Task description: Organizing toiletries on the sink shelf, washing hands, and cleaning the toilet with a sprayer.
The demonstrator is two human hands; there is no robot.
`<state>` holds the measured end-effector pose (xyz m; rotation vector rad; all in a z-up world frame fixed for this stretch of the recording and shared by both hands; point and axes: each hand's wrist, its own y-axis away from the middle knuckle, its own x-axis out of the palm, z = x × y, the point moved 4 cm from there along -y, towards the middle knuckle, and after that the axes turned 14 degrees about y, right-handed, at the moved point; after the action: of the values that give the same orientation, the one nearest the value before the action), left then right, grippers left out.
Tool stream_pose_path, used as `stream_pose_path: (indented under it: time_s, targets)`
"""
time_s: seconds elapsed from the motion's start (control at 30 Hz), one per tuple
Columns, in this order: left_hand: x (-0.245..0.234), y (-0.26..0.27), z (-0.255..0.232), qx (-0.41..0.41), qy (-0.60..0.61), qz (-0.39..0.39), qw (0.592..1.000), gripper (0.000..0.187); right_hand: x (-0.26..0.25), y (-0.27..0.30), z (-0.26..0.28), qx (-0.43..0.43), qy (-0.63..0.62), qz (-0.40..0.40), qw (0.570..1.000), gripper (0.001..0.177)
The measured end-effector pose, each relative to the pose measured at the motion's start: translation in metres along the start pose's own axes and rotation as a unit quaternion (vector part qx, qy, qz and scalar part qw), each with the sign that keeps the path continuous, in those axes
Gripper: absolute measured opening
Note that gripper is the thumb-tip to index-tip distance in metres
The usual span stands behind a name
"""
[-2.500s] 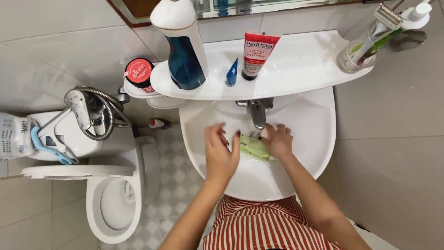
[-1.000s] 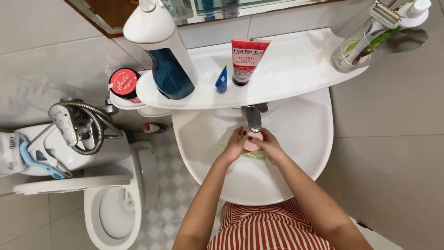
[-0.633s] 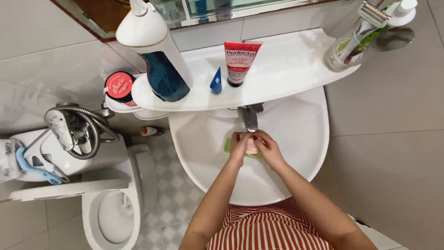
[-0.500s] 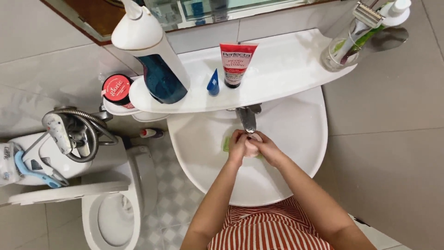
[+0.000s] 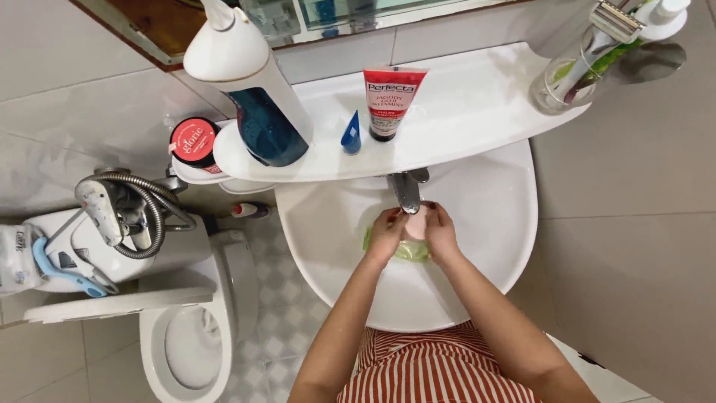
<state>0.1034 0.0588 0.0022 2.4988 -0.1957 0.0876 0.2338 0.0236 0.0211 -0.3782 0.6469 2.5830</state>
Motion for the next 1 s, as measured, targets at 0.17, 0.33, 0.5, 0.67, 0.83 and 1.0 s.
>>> stream_pose_path:
  time_s: [0.17, 0.33, 0.5, 0.67, 0.83, 1.0]
  targets:
    - [-0.017, -0.016, 0.022, 0.023, 0.100, -0.006, 0.995, 0.034, -0.022, 0.008, 0.012, 0.045, -0.173, 0.133, 0.975, 0.047]
    - [0.005, -0.005, 0.019, 0.049, 0.169, 0.045, 0.983, 0.026, -0.060, 0.017, 0.011, -0.038, 0.048, 0.150, 0.987, 0.073]
    - [0.017, -0.030, 0.047, -0.033, 0.275, 0.051, 0.960, 0.027, -0.117, 0.057, 0.086, -0.295, 0.208, 0.057, 0.931, 0.074]
    - [0.013, -0.042, 0.036, -0.005, 0.143, 0.012, 0.990, 0.021, -0.162, 0.115, 0.215, -0.501, 0.212, -0.053, 0.838, 0.057]
    - [0.025, -0.016, 0.011, 0.239, -0.575, 0.222, 0.750, 0.038, -0.160, 0.094, 0.291, -0.626, 0.311, -0.206, 0.685, 0.049]
    - [0.017, -0.009, 0.008, 0.267, -0.634, 0.220, 0.692, 0.079, -0.142, 0.065, 0.303, -0.649, 0.342, -0.202, 0.649, 0.045]
